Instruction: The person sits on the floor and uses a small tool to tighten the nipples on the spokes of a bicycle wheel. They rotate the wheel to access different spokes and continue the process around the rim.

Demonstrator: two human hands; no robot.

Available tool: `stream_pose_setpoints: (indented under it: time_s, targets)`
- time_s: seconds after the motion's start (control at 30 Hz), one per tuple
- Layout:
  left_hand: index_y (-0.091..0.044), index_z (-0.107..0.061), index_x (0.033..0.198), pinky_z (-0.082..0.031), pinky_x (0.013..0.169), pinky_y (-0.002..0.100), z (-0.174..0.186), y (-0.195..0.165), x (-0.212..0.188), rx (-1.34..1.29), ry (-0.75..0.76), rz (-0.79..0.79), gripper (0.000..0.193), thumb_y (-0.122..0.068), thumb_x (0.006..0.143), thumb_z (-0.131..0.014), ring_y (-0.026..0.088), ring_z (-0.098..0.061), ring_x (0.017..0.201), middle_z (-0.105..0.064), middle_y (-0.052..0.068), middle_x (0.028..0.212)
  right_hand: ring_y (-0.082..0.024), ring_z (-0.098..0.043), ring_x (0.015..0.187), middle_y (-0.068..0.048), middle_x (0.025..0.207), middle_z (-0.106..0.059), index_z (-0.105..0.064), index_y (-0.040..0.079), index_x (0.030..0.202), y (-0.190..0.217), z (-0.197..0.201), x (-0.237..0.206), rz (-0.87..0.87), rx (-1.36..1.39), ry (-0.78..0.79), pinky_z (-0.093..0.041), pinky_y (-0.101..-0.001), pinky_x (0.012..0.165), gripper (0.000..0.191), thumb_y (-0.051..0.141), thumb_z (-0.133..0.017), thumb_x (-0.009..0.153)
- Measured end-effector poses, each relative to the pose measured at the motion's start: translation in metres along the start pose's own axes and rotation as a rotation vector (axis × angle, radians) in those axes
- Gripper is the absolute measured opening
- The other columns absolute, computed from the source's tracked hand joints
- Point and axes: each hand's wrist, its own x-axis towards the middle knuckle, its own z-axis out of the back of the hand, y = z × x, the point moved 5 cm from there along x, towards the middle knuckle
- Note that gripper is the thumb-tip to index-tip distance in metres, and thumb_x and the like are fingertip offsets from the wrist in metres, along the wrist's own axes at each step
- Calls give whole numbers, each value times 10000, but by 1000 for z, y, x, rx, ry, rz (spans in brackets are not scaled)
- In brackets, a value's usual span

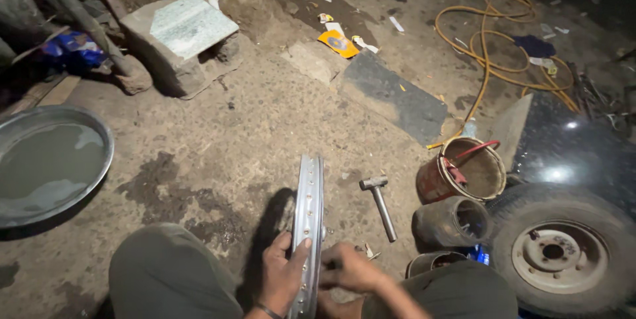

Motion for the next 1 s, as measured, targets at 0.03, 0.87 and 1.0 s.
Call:
stream_pose_setpoints:
  time_s: [0.03,0.87,1.0]
  targets:
    - [1,-775,937,-555,642,285,0,-6,0,92,9,-145,181,-174,902,-747,120,-667,730,-728,68,824,-200,-718,767,-112,825,-755,-745,20,957,-3,-10,1,-17,77,-6,-567,-352,712,203,162,-792,820]
    - [11,-704,892,-505,846,474,-26,-37,17,544,103,-138,463,-446,897,-630,406,-649,958,-696,210,938,-73,-553,629,-3,660,-654,-736,2,819,-65,17,-1,-121,337,-408,-452,-281,572,164,153,-682,852]
    - [3,-719,887,-479,920,480,-22,-27,21,611,153,-35,528,-514,902,-611,401,-625,1027,-708,218,974,-76,-576,627,-41,646,-670,-730,-13,727,-55,29,1,-73,273,-300,-455,-294,564,162,119,-672,802]
